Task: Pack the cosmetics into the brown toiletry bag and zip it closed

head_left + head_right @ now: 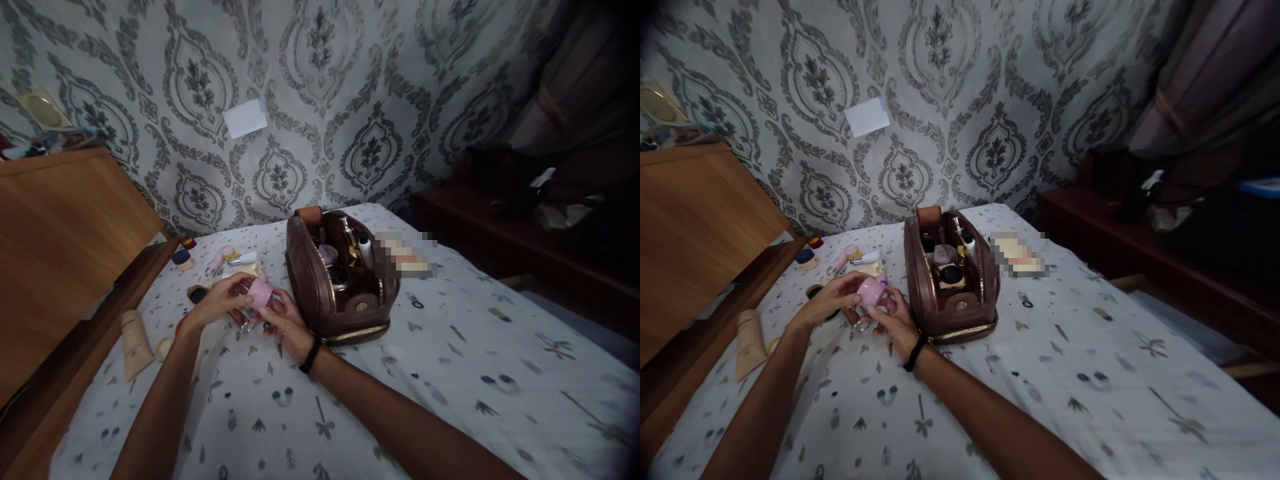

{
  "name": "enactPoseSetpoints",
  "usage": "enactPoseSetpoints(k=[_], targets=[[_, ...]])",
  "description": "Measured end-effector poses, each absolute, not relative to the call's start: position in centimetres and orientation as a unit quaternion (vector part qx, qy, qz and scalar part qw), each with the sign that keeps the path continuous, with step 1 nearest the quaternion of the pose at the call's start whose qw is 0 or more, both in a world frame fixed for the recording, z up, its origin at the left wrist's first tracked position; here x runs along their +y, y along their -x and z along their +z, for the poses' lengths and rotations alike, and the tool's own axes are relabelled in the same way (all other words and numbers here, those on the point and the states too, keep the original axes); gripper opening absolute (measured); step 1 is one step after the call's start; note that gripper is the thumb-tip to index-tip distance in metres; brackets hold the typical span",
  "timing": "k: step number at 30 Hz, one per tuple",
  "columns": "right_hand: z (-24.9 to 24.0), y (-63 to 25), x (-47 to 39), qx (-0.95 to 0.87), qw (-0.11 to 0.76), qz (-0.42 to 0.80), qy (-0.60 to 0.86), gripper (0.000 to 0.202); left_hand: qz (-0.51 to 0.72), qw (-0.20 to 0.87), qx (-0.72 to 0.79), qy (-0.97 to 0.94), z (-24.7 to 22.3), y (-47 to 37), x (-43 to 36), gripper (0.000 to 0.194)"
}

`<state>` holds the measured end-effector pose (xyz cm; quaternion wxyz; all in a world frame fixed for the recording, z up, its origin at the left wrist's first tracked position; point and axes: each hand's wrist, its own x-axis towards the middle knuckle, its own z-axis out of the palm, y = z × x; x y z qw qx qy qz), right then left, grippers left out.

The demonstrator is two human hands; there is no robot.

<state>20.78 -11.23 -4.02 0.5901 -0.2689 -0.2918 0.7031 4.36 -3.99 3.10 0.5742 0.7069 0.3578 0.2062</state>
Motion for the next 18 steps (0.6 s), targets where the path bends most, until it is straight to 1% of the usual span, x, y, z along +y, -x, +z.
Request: enactPoseSetpoints(k=[6, 10, 13, 18], targets=[[-4.1, -20.8, -11.2, -0.288, 0.59, 0.704, 0.271, 0.072, 0.22, 0.557, 0.359, -0.716, 3.3, -4.4, -4.4, 0.049], [-4.3, -20.8, -11.2, -0.29, 0.583, 0.711, 0.266, 0.077, 0.268, 0.534, 0.354, -0.72, 4.0, -4.4, -3.8, 0.051], [-4.5, -20.7, -11.2, -0.296, 0.579, 0.71, 0.27, 0.076, 0.335, 0.487, 0.347, -0.728, 5.8, -5.6, -2.7, 0.052], [-5.1, -20.6, -11.0, -0.307, 0.575, 0.705, 0.28, 0.075, 0.406, 0.409, 0.319, -0.752, 11.2, -11.2, -0.7, 0.054]])
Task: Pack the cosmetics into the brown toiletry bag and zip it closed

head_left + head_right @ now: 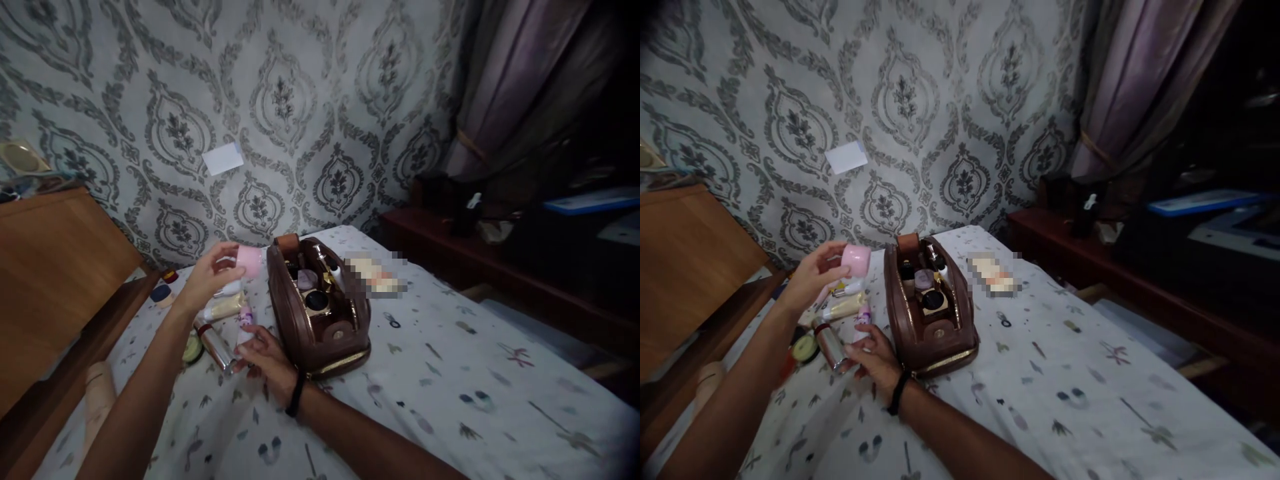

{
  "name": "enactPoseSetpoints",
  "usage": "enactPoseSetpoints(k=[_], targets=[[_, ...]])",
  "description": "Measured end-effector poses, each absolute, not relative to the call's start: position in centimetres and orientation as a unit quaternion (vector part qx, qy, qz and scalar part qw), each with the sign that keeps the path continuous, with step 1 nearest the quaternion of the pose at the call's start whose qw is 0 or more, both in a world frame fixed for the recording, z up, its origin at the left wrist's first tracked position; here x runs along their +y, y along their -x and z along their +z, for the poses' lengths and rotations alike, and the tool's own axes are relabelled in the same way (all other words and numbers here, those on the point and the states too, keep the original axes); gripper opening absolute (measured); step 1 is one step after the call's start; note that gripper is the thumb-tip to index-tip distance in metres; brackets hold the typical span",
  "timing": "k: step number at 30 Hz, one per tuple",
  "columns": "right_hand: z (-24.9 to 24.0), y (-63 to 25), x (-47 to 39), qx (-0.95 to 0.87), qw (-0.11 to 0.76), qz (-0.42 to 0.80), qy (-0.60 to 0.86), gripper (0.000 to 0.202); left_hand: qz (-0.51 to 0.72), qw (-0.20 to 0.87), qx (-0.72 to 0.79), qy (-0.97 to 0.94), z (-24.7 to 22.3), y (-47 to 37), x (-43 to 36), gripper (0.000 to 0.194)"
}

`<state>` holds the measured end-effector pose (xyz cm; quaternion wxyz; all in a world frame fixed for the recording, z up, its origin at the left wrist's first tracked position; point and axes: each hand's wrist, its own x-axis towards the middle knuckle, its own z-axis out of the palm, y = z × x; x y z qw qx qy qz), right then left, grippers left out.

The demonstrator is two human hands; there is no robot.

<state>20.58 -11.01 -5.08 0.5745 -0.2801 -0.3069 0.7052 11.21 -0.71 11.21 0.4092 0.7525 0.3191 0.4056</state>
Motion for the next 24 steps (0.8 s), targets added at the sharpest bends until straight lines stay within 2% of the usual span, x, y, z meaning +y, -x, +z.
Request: enactPoseSetpoints(k=[5, 10, 12, 16, 24], targets=[[-5.5, -20.5, -10.7, -0.306, 0.567, 0.711, 0.282, 0.076, 0.343, 0.296, 0.302, -0.839, 14.7, -18.0, 2.2, 0.052], [-5.5, -20.5, -10.6, -0.309, 0.562, 0.714, 0.28, 0.078, 0.192, 0.116, 0.324, -0.919, 14.5, -22.4, 5.0, 0.048], [-5.5, -20.5, -10.7, -0.31, 0.565, 0.714, 0.275, 0.075, 0.137, 0.075, 0.325, -0.933, 14.0, -23.5, 5.6, 0.046], [-5.5, -20.3, -10.8, -0.303, 0.573, 0.711, 0.273, 0.072, 0.052, 0.043, 0.318, -0.946, 13.1, -25.2, 6.2, 0.047], [-5.2, -20.5, -10.9, -0.311, 0.569, 0.712, 0.272, 0.067, -0.007, 0.032, 0.327, -0.944, 12.4, -27.1, 7.2, 0.045]])
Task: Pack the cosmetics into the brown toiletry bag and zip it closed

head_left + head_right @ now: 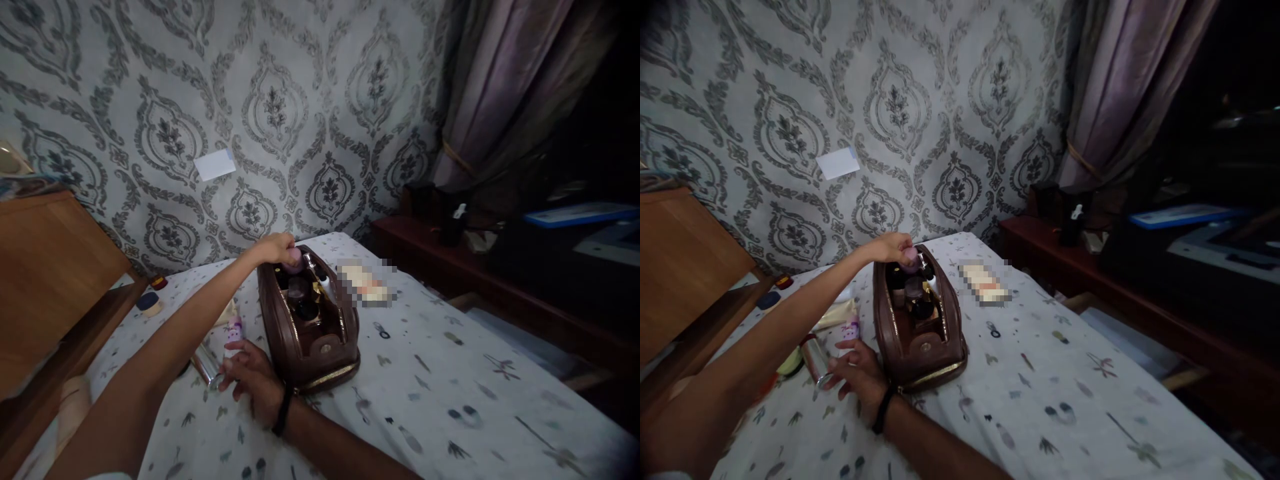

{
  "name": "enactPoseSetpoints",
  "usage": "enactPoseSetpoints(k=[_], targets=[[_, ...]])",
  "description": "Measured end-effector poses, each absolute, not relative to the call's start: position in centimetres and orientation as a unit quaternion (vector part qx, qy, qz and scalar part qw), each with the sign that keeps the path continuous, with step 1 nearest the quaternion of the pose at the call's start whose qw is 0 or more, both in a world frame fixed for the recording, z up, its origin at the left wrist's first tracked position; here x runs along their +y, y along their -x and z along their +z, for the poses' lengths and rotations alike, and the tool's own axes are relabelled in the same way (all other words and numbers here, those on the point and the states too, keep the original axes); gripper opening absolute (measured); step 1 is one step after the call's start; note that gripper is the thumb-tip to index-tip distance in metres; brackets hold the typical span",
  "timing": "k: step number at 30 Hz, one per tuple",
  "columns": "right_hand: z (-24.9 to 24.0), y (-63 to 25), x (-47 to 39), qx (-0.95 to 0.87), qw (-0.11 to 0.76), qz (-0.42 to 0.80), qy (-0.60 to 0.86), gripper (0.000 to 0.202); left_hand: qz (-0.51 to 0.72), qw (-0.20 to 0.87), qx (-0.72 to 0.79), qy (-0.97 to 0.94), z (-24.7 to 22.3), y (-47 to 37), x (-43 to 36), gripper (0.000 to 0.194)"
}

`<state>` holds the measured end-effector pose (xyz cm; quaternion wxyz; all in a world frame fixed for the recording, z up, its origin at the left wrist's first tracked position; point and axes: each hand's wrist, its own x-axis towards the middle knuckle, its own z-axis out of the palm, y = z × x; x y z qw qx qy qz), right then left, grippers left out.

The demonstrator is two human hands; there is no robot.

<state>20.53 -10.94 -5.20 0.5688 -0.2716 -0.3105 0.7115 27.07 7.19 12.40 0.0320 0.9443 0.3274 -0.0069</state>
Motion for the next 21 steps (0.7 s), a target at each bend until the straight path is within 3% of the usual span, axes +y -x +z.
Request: enactPoseSetpoints(k=[8, 21], targets=[[-5.2, -20.6, -11.0, -0.313, 0.566, 0.715, 0.266, 0.066, -0.076, -0.002, 0.339, -0.938, 11.5, -28.0, 5.7, 0.035], [-5.0, -20.6, -10.9, -0.314, 0.553, 0.719, 0.28, 0.068, -0.126, -0.049, 0.386, -0.913, 10.0, -29.7, 5.3, 0.046]])
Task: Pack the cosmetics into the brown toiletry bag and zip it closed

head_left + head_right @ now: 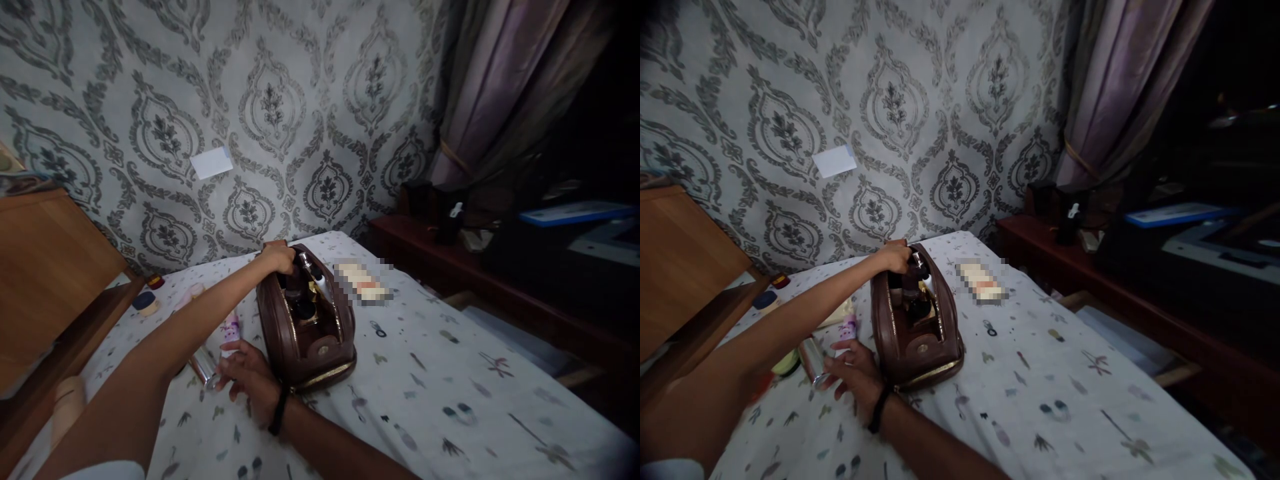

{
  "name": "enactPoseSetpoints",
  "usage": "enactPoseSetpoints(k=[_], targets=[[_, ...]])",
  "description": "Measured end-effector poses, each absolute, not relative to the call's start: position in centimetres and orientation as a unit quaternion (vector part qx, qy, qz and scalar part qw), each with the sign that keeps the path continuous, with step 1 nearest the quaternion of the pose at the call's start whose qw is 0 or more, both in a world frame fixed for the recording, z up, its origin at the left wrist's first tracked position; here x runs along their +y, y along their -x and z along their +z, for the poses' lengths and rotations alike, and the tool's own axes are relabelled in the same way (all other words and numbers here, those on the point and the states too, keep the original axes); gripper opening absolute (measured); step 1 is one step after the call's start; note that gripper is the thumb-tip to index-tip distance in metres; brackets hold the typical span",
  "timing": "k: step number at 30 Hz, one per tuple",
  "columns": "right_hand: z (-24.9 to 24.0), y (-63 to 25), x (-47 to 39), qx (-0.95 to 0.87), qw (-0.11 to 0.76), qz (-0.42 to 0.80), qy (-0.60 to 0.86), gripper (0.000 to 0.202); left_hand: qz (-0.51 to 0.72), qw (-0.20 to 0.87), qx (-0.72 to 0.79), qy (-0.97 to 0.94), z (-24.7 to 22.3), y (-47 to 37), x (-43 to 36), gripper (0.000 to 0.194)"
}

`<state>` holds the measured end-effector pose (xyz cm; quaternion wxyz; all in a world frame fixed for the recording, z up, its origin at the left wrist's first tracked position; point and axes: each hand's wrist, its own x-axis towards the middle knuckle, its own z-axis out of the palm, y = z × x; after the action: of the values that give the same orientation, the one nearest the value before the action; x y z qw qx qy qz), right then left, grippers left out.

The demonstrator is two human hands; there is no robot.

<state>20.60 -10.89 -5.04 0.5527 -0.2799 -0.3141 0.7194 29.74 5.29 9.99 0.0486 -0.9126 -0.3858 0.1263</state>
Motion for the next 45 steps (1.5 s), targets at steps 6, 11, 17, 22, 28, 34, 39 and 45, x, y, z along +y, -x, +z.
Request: enactPoseSetpoints(k=[6, 11, 17, 22, 28, 34, 39, 45], targets=[[-5.1, -20.5, -10.8, -0.309, 0.553, 0.721, 0.282, 0.07, 0.133, 0.06, -0.389, 0.91, 9.1, -29.7, 5.5, 0.046], [-4.8, -20.7, -11.0, -0.309, 0.552, 0.721, 0.282, 0.074, 0.137, 0.07, -0.389, 0.908, 8.9, -29.9, 5.8, 0.049], [-4.8, -20.8, -11.0, -0.321, 0.549, 0.718, 0.282, 0.072, 0.141, 0.076, -0.374, 0.914, 9.8, -29.6, 5.5, 0.045], [-4.9, -20.7, -11.0, -0.318, 0.554, 0.715, 0.283, 0.074, 0.089, 0.065, -0.345, 0.932, 11.0, -28.8, 5.3, 0.026], [-4.9, -20.8, -11.0, -0.323, 0.555, 0.713, 0.283, 0.07, -0.064, 0.04, -0.339, 0.938, 11.5, -25.9, 4.5, 0.027], [-4.6, -21.0, -11.0, -0.35, 0.527, 0.705, 0.32, 0.07, -0.304, -0.003, -0.335, 0.892, 7.9, -18.9, 2.7, 0.023], [-4.4, -21.0, -11.1, -0.361, 0.508, 0.709, 0.328, 0.067, -0.314, 0.012, -0.461, 0.83, 5.3, -10.5, 4.2, 0.022], [-4.3, -21.0, -11.2, -0.373, 0.495, 0.705, 0.344, 0.064, -0.29, 0.001, -0.67, 0.683, 2.9, 1.5, 9.9, 0.032]])
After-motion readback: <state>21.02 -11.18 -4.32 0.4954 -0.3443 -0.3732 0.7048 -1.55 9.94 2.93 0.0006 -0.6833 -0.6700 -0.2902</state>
